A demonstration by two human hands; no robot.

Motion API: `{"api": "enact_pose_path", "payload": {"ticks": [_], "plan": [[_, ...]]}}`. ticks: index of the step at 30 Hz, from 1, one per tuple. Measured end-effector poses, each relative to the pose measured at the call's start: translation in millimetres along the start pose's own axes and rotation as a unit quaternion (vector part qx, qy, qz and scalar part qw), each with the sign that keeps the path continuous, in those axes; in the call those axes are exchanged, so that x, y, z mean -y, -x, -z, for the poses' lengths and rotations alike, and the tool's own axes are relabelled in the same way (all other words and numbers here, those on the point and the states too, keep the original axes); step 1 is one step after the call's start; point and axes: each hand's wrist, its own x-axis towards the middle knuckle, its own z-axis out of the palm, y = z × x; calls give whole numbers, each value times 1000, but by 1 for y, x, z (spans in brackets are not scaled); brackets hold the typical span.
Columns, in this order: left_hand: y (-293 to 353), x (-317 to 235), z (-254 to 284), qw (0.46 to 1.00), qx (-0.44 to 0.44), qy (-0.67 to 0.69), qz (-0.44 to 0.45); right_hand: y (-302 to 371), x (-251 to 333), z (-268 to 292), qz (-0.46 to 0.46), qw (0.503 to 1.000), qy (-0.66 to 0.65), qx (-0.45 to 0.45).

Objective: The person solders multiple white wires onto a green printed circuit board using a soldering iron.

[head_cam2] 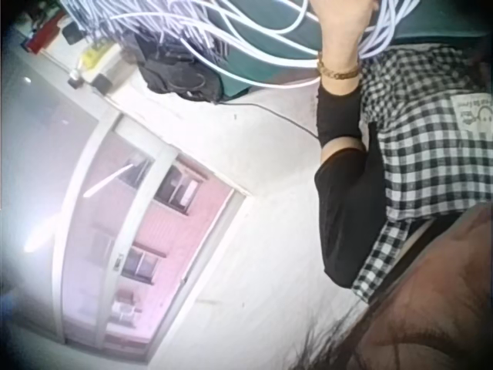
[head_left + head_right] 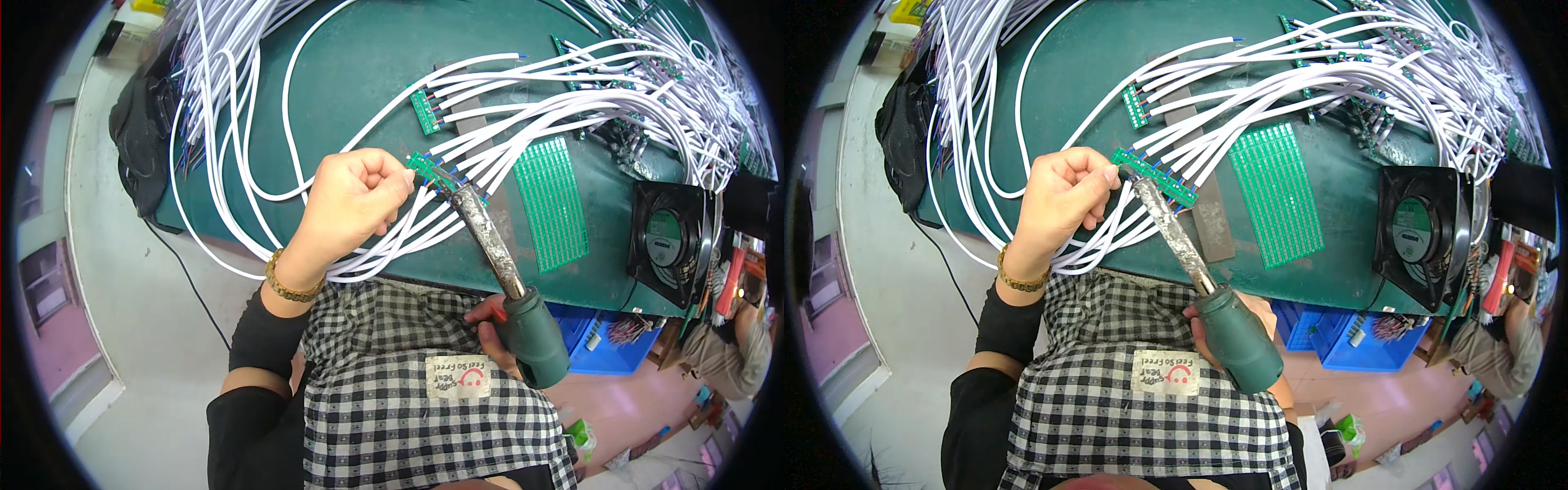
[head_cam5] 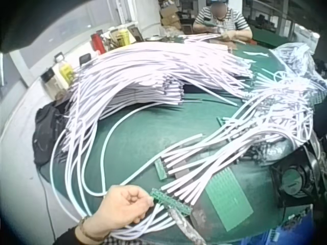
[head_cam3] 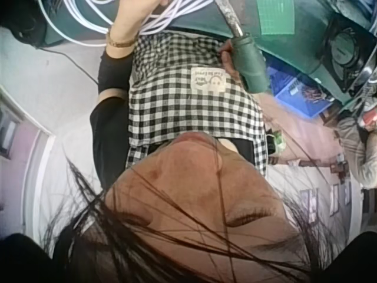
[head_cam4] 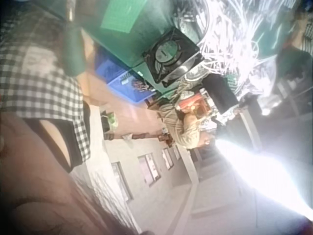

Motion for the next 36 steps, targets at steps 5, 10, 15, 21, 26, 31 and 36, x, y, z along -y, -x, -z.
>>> {"api": "enact_pose_path", "payload": {"ticks": [5,10,15,21,26,31,36], "plan": [[1,11,-9,998,-46,-23,-48,-8,16,-13,-128,987,-28,-97],[-3,12,-21,957,-129,-218,-139,-7,12,-19,-125,974,-83,-169],[-13,-4,-11,938,-57,-323,-112,-4,3,-19,-71,983,-26,-165],[-19,-3,-5,923,-30,-361,-129,-4,0,-23,-49,981,27,-184],[-17,-10,1,965,-4,-264,-2,-4,6,-18,-63,980,5,-188],[-13,-11,6,990,1,-126,61,-6,14,-18,-69,969,-79,-225],[-9,2,11,993,0,-114,36,-4,9,-18,-93,960,-154,-216]]}}
